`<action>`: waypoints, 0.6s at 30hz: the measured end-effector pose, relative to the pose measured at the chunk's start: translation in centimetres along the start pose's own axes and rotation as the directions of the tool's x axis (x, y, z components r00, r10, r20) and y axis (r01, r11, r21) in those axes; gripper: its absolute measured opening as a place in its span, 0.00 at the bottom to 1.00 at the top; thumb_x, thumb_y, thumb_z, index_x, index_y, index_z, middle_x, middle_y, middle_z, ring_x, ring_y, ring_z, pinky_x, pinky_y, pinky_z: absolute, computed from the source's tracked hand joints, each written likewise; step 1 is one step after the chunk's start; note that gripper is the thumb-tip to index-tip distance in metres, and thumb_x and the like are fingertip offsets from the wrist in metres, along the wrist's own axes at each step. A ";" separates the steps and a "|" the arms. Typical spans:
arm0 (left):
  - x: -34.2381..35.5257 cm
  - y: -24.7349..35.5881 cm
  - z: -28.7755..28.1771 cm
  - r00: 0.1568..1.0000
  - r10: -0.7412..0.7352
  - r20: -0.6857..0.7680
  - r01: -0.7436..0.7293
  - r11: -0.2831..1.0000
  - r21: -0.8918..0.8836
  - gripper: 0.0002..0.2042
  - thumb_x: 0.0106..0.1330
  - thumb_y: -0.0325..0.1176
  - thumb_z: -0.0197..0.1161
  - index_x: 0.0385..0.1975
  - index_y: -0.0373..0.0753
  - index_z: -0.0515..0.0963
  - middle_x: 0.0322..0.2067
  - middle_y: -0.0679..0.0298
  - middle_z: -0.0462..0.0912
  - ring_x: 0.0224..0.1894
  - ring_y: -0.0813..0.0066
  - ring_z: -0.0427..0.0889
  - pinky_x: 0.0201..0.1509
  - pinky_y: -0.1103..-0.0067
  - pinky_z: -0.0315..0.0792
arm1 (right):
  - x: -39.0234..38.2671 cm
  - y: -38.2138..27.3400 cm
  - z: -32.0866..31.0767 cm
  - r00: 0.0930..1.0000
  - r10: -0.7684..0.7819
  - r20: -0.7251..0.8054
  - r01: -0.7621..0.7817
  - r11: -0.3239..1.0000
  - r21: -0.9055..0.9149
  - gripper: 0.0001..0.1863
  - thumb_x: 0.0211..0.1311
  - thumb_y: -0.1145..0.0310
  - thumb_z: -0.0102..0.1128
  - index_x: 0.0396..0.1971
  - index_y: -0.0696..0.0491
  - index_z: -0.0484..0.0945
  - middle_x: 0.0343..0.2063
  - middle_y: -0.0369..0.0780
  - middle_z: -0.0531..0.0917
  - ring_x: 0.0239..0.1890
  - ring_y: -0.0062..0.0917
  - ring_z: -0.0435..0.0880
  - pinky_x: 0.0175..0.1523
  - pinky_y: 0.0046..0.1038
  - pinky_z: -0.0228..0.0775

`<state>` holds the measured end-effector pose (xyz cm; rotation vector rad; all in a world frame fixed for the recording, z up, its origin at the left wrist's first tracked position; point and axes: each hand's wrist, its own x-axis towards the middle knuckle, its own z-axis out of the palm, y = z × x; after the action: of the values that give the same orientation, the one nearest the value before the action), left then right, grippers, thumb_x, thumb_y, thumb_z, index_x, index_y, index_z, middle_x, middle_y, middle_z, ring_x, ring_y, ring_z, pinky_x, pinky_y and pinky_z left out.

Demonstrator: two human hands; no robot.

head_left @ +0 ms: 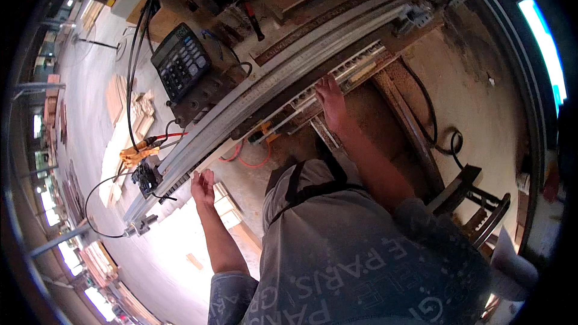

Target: The person operates a CNC woodworking machine in a workshop, feeding long wooden planks into the machine one by one. They guide the planks through the processing area and then stack the finished pieces on a nearby cart. The process is repeated for multiple planks throughout the clip.

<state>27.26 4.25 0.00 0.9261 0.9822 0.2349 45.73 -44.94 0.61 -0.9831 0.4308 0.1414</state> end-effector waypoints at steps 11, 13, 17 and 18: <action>0.5 -1.4 1.0 0.998 0.049 -0.043 -0.055 0.985 -0.164 0.14 0.72 0.32 0.54 0.50 0.29 0.65 0.43 0.47 0.77 0.47 0.51 0.81 0.58 0.59 0.79 | 0.7 2.0 0.8 0.998 -0.042 0.041 0.043 0.999 -0.019 0.50 0.65 0.72 0.55 0.74 0.45 0.27 0.75 0.43 0.34 0.77 0.33 0.33 0.76 0.36 0.40; 0.2 -1.2 1.8 0.998 0.057 0.005 -0.055 0.981 -0.187 0.15 0.72 0.32 0.55 0.50 0.29 0.64 0.43 0.48 0.76 0.48 0.52 0.80 0.59 0.58 0.78 | 1.4 2.4 -0.4 0.997 -0.052 0.062 0.050 0.998 0.047 0.49 0.64 0.71 0.57 0.74 0.48 0.30 0.74 0.45 0.39 0.76 0.33 0.38 0.75 0.36 0.44; 0.0 -0.7 0.9 1.000 -0.007 -0.014 0.002 0.953 -0.303 0.16 0.71 0.32 0.57 0.51 0.28 0.69 0.46 0.46 0.76 0.52 0.51 0.79 0.61 0.59 0.77 | 0.9 0.8 -1.4 0.998 -0.053 0.014 0.051 0.991 0.126 0.36 0.66 0.69 0.57 0.70 0.57 0.51 0.64 0.44 0.64 0.63 0.31 0.67 0.67 0.32 0.64; -0.3 -0.6 0.9 0.995 -0.041 -0.090 0.012 0.953 -0.303 0.16 0.70 0.32 0.58 0.51 0.27 0.70 0.49 0.45 0.75 0.53 0.50 0.79 0.60 0.60 0.77 | 0.7 0.4 -2.1 0.999 -0.031 -0.007 0.032 0.992 0.121 0.33 0.66 0.69 0.57 0.68 0.58 0.56 0.61 0.44 0.68 0.60 0.31 0.72 0.65 0.32 0.67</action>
<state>27.66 3.23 -0.14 0.6254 1.0123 0.3986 45.59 -46.47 -1.01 -0.8707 0.4238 0.0833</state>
